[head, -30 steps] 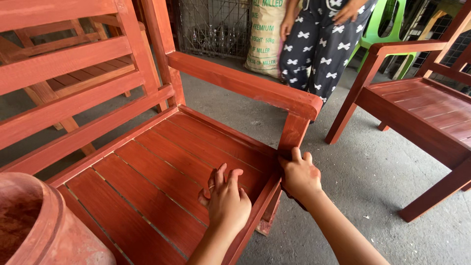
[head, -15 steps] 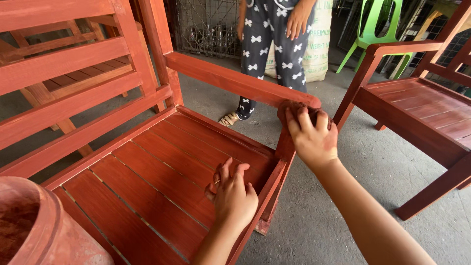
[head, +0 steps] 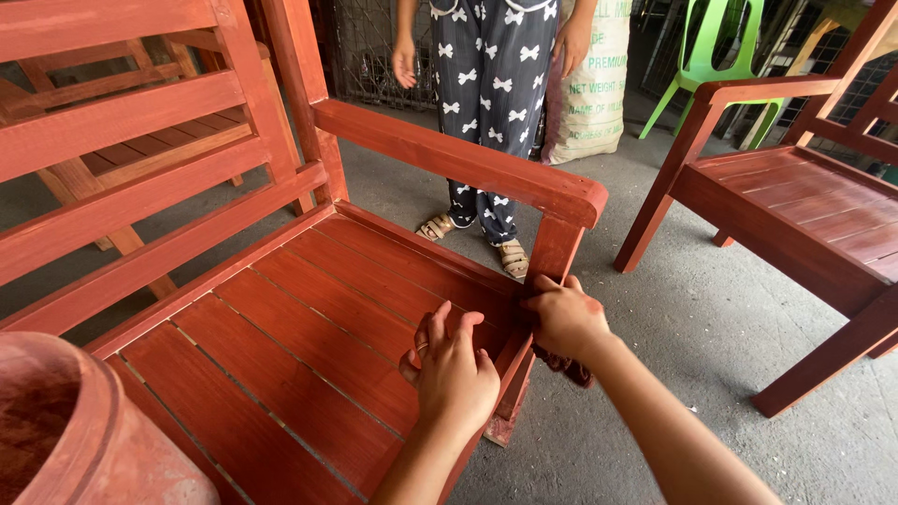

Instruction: The person wipes a red stain or finish onto wooden bench and chair frames using a cloth by hand. They work across the seat slats, armrests, and legs of the furniture, moving around each piece to coat different surfaces, with a bucket of stain resting on one bench.

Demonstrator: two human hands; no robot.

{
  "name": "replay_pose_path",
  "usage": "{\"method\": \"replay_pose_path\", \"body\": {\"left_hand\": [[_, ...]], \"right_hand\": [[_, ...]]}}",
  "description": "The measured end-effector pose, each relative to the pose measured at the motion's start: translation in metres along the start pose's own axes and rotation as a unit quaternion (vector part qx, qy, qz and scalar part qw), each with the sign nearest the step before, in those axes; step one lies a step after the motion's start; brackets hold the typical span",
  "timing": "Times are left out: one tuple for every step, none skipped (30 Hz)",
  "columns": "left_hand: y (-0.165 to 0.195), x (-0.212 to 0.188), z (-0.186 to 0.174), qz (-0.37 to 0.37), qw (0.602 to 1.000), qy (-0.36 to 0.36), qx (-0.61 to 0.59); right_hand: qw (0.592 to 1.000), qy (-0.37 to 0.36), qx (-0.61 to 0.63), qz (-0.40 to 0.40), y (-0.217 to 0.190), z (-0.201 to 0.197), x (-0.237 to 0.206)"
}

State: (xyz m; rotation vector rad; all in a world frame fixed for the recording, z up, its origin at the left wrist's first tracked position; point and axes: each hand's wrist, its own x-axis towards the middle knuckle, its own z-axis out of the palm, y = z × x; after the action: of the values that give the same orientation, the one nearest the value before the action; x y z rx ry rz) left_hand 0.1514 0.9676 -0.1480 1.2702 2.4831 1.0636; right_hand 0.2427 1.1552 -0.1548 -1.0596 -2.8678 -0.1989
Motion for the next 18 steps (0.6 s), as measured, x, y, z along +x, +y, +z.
{"method": "replay_pose_path", "body": {"left_hand": [[0.003,-0.002,-0.003,-0.002,1.0,-0.002,-0.003],[0.006,-0.003,-0.006,-0.004,1.0,-0.003,-0.006],[0.01,-0.003,-0.009,-0.004,1.0,-0.003,-0.008],[0.013,-0.002,-0.012,0.007,1.0,0.007,-0.009],[0.015,-0.002,-0.015,0.015,1.0,0.014,-0.009],[0.017,-0.002,-0.018,0.024,0.999,0.021,-0.01],[0.02,0.0,-0.019,0.021,1.0,0.018,-0.013],[0.022,0.001,-0.019,0.017,1.0,0.016,-0.016],[0.025,0.002,-0.017,0.013,1.0,0.014,-0.018],[0.027,0.003,-0.014,0.013,1.0,0.015,-0.024],[0.029,0.004,-0.009,0.015,0.999,0.018,-0.03],[0.031,0.005,-0.004,0.018,0.999,0.021,-0.037],[0.033,0.006,0.003,0.02,0.999,0.026,-0.042],[0.034,0.007,0.01,0.023,0.998,0.031,-0.046],[0.034,0.008,0.017,0.025,0.998,0.034,-0.051],[0.032,0.009,0.023,0.022,0.998,0.032,-0.05],[0.031,0.011,0.029,0.02,0.998,0.031,-0.05],[0.028,0.012,0.034,0.018,0.998,0.029,-0.049]], "right_hand": [[0.998,0.013,0.048,-0.024,0.005,-0.007,-0.004],[0.994,0.027,0.096,-0.048,0.012,-0.015,-0.009],[0.986,0.043,0.143,-0.072,0.015,-0.023,-0.013],[0.986,0.093,0.13,-0.046,0.018,-0.032,-0.019],[0.983,0.139,0.117,-0.02,0.023,-0.042,-0.028],[0.978,0.183,0.104,0.006,0.027,-0.051,-0.033],[0.96,0.274,0.067,0.001,0.029,-0.06,-0.034],[0.931,0.362,0.029,-0.007,0.03,-0.067,-0.034],[0.914,0.405,-0.01,-0.019,0.031,-0.072,-0.03],[0.894,0.445,-0.047,-0.03,0.03,-0.075,-0.024],[0.87,0.485,-0.085,-0.042,0.029,-0.074,-0.018],[0.859,0.488,-0.147,-0.045,0.027,-0.069,-0.012],[0.845,0.489,-0.208,-0.049,0.024,-0.06,-0.007],[0.829,0.488,-0.268,-0.053,0.021,-0.049,-0.003],[0.855,0.44,-0.268,-0.053,0.018,-0.036,-0.002],[0.879,0.392,-0.266,-0.053,0.015,-0.021,-0.003],[0.899,0.344,-0.264,-0.053,0.011,-0.007,-0.004],[0.924,0.282,-0.249,-0.063,0.006,0.007,-0.007]]}}
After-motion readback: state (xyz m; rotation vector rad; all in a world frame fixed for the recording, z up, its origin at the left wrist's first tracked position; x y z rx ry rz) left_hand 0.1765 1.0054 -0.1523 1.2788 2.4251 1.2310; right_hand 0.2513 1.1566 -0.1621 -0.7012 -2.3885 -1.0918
